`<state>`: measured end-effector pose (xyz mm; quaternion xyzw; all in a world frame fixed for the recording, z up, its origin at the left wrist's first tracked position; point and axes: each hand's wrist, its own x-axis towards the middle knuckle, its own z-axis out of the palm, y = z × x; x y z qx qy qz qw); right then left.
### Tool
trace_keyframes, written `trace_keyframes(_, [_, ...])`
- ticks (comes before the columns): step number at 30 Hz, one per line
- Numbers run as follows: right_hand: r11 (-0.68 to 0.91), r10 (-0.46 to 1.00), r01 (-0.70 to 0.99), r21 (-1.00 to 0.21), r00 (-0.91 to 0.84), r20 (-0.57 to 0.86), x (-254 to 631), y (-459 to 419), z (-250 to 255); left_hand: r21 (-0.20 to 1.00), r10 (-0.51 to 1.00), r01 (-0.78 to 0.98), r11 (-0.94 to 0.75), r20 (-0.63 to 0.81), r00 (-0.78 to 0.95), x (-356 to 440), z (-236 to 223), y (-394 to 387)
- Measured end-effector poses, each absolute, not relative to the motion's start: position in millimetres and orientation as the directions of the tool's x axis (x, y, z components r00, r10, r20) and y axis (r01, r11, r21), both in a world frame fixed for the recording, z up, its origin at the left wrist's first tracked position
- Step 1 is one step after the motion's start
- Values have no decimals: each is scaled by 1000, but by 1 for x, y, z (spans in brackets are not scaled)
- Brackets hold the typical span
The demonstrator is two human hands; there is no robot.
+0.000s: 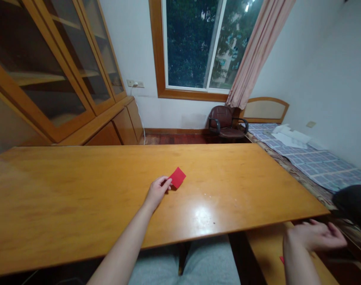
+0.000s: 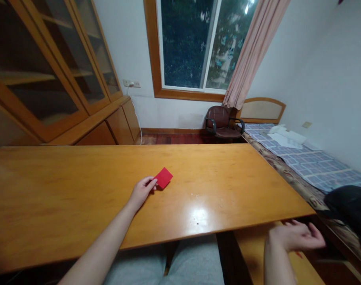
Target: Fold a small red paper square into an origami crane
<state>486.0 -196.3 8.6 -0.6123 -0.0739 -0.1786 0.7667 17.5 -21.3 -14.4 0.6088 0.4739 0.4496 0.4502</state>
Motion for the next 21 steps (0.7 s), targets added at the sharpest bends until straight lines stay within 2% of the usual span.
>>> trace_keyframes(1, [190, -303, 445, -875, 874, 379, 479, -184, 14, 974, 982, 171, -145, 120, 146, 18, -15, -21])
trace_keyframes(2, [204, -280, 477, -855, 865, 416, 469, -171, 19, 974, 982, 173, -144, 120, 144, 18, -15, -21])
trace_keyframes(3, [228, -192, 473, -851, 879, 437, 456, -159, 22, 974, 983, 174, -142, 118, 141, 18, -15, -21])
trace_keyframes(6, [291, 214, 398, -870, 859, 465, 408, -123, 25, 974, 983, 176, -145, 122, 136, 18, -13, -21])
trace_keyframes(8, [272, 561, 335, -902, 706, 431, 371, -102, 22, 974, 984, 176, -146, 124, 131, 18, -11, -22])
trace_keyframes(9, [250, 690, 321, -914, 603, 400, 352, -92, 20, 974, 984, 174, -145, 123, 129, 19, -10, -22])
trace_keyframes(11, [232, 846, 318, -919, 401, 352, 317, -74, 15, 975, 984, 168, -143, 122, 131, 19, -9, -23])
trace_keyframes(14, [225, 945, 360, -906, 146, 293, 271, -52, 6, 973, 981, 169, -157, 135, 137, 19, -10, -24])
trace_keyframes(16, [222, 966, 360, -906, 48, 255, 246, -41, 0, 970, 979, 175, -172, 147, 144, 19, -11, -23])
trace_keyframes(21, [191, 975, 290, -938, 58, 216, 212, -24, -13, 959, 980, 217, -180, 155, 126, 20, -11, -24])
